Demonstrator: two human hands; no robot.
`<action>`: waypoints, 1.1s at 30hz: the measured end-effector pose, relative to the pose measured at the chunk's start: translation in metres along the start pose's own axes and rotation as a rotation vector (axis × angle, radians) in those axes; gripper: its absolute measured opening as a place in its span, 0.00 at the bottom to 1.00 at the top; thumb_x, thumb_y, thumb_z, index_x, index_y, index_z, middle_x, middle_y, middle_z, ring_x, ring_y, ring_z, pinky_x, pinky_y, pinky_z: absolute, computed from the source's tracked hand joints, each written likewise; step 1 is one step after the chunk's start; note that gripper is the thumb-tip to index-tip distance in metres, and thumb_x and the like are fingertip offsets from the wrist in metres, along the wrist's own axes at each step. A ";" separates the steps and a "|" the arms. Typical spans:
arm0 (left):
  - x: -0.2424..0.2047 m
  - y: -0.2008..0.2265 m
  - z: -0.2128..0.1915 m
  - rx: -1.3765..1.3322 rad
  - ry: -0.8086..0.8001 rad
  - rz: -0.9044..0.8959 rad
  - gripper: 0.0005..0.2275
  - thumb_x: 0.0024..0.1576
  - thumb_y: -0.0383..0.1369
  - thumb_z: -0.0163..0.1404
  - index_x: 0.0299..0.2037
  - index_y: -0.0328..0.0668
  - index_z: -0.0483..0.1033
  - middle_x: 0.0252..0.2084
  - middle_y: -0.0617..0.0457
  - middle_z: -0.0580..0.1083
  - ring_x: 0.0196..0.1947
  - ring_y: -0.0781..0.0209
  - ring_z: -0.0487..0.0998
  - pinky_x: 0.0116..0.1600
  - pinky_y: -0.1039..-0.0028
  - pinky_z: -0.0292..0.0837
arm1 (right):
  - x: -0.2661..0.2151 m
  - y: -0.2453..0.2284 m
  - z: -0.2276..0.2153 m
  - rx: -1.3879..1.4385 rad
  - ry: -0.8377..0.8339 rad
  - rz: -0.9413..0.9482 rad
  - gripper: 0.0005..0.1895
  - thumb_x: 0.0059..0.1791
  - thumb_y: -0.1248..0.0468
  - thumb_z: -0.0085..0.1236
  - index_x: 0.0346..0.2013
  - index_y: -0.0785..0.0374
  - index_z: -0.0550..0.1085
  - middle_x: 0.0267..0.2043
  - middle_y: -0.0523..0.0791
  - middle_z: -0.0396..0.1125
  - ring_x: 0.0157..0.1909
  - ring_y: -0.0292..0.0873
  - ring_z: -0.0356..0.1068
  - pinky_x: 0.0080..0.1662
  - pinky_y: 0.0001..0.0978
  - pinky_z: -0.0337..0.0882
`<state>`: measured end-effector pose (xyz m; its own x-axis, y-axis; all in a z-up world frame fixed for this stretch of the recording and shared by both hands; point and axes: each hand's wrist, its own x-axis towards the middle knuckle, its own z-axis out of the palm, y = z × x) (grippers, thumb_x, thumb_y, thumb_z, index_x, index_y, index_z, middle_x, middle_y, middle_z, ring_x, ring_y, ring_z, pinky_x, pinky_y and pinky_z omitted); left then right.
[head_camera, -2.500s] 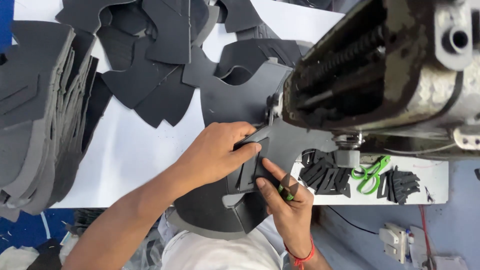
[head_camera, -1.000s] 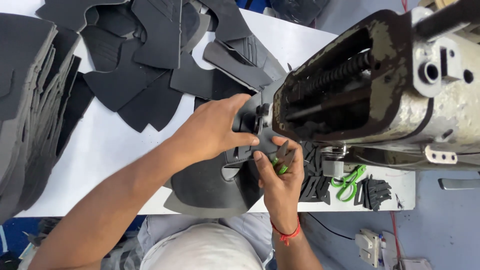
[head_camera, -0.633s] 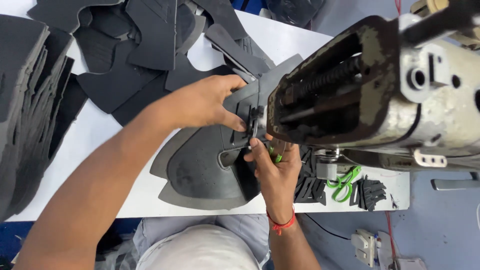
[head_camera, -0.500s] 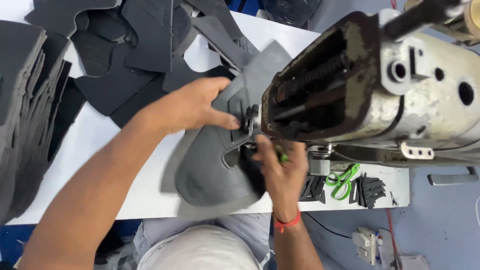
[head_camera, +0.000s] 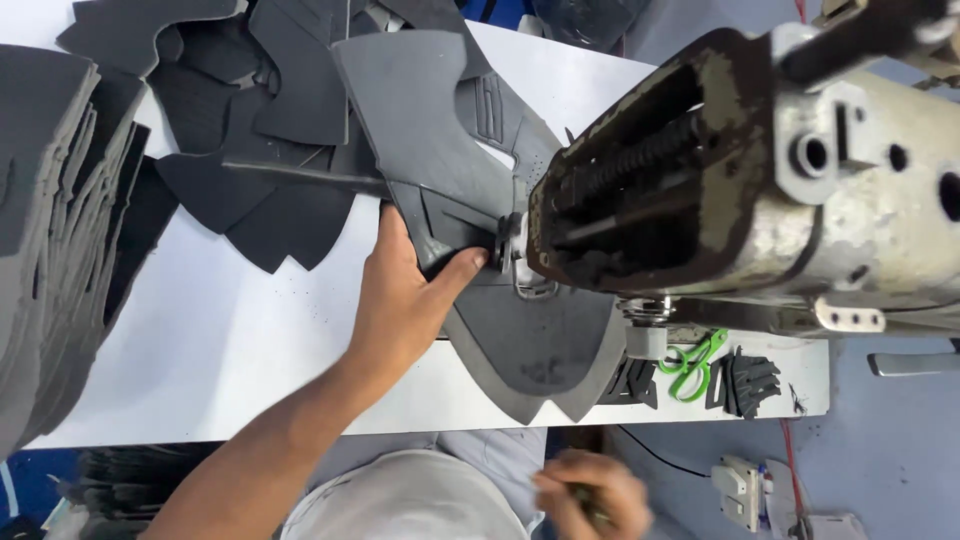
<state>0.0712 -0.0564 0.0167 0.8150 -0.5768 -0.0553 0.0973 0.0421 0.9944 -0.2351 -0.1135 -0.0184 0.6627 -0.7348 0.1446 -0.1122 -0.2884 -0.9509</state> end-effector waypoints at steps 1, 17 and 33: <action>0.003 0.000 -0.001 0.000 -0.004 0.003 0.24 0.56 0.27 0.60 0.58 0.28 0.61 0.55 0.43 0.76 0.54 0.62 0.76 0.60 0.74 0.70 | 0.003 -0.005 0.009 0.000 0.004 -0.002 0.08 0.40 0.77 0.64 0.32 0.66 0.76 0.27 0.50 0.76 0.22 0.37 0.76 0.26 0.25 0.74; 0.038 0.096 -0.073 0.921 -0.057 0.475 0.06 0.66 0.30 0.49 0.45 0.38 0.77 0.35 0.42 0.79 0.34 0.42 0.80 0.38 0.57 0.74 | 0.033 -0.011 0.060 -0.083 -0.477 0.492 0.06 0.47 0.69 0.67 0.37 0.68 0.80 0.21 0.44 0.75 0.23 0.32 0.73 0.27 0.25 0.69; 0.080 -0.075 -0.089 -0.061 -0.721 -0.709 0.29 0.61 0.59 0.34 0.54 0.45 0.76 0.45 0.52 0.77 0.44 0.64 0.78 0.51 0.72 0.76 | 0.025 -0.005 0.074 -0.128 -0.475 0.624 0.08 0.48 0.65 0.65 0.37 0.68 0.79 0.23 0.44 0.74 0.24 0.33 0.73 0.29 0.26 0.69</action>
<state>0.1800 -0.0335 -0.0706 0.0209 -0.8393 -0.5432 0.4706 -0.4712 0.7461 -0.1633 -0.0854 -0.0305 0.6910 -0.4517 -0.5643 -0.6323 0.0007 -0.7748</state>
